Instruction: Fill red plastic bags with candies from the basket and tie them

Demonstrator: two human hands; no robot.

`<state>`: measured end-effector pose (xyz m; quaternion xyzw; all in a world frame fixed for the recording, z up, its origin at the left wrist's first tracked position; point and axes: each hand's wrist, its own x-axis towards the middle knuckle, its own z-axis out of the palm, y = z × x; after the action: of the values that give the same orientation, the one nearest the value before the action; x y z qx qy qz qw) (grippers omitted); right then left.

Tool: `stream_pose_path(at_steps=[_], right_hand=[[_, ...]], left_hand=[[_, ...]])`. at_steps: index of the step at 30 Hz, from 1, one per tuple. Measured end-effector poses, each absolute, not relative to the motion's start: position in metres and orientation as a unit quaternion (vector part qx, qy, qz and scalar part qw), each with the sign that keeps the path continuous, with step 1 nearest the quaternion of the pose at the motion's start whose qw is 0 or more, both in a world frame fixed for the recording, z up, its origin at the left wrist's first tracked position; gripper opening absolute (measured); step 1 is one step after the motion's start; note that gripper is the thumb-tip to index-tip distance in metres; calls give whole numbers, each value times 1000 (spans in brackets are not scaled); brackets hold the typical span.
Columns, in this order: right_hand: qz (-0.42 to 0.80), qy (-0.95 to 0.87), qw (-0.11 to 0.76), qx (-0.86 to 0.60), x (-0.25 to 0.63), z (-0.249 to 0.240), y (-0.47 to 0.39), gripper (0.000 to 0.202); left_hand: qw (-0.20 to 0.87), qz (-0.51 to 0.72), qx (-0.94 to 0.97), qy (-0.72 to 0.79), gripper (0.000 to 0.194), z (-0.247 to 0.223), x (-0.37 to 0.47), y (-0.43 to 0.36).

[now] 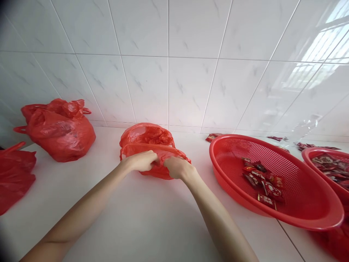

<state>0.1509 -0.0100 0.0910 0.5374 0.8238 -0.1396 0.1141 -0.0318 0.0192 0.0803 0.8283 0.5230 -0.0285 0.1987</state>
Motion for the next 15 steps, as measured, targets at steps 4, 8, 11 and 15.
stream_pose_path(at_steps=[4,8,11,15], right_hand=[[-143,824,148,528,148,86,-5,22],[-148,796,183,558,149,86,-5,11],[-147,784,195,571,151,89,-6,13],[-142,768,206,590,154,93,-7,22]], left_hand=[[193,-82,812,545,14,83,-37,22],[178,-129,794,567,18,83,-41,26],[171,-150,786,575,25,80,-44,29],[187,-170,785,566,34,79,-46,30]])
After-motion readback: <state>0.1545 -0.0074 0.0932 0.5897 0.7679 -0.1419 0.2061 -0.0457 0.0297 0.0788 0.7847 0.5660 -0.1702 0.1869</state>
